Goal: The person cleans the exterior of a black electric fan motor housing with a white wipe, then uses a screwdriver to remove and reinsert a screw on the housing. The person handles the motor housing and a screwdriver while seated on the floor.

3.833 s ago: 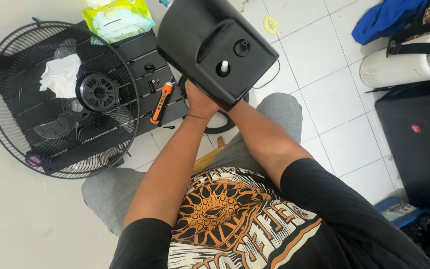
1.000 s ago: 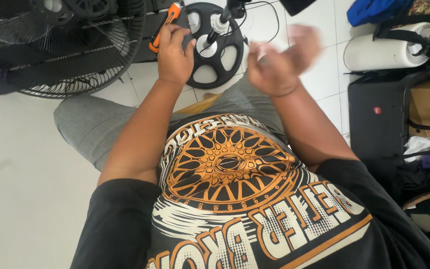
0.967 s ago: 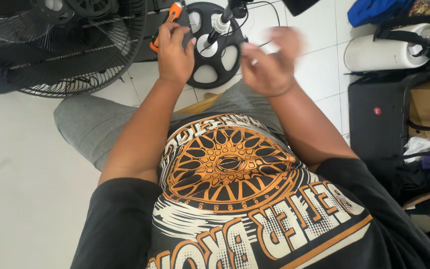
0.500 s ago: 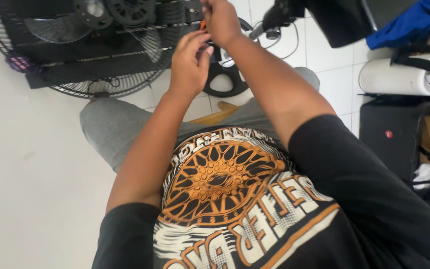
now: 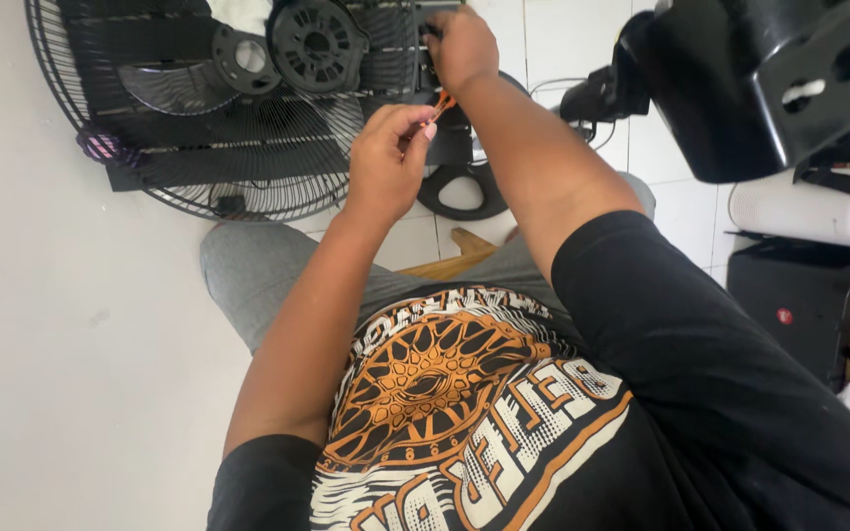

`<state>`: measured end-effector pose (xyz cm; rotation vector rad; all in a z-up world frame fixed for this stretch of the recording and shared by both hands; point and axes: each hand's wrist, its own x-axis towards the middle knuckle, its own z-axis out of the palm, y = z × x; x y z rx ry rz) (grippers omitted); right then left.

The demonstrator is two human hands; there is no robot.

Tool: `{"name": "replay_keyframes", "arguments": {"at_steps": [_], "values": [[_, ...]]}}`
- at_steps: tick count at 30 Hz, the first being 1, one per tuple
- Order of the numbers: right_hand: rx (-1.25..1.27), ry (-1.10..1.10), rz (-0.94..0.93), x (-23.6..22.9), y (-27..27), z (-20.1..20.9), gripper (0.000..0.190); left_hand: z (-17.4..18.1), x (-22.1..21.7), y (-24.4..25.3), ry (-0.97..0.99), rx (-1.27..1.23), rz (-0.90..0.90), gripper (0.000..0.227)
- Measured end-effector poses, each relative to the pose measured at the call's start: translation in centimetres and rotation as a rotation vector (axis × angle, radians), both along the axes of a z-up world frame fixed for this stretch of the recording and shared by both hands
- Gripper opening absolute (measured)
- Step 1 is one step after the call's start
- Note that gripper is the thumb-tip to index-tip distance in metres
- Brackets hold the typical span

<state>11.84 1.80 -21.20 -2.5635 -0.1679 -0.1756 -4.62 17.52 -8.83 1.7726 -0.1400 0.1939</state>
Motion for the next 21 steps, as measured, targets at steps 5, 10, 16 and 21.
{"name": "replay_keyframes", "arguments": {"at_steps": [5, 10, 16, 21], "values": [[0.082, 0.045, -0.027, 0.5, -1.1, -2.6, 0.017, -0.4, 0.7, -0.5, -0.025, -0.044, -0.004, 0.016], [0.683, 0.044, -0.183, 0.1, -1.3, -1.7, 0.022, -0.4, 0.8, -0.8, -0.098, -0.021, 0.075, 0.015], [1.894, 0.725, -0.006, -8.1, -2.4, 8.5, 0.023, 1.9, 0.5, -1.7, -0.195, -0.227, 0.241, 0.024], [1.942, 0.741, 0.249, -13.9, -5.1, 17.8, 0.019, 6.2, -1.4, -2.9, -0.279, -0.128, 0.018, 0.049]]}}
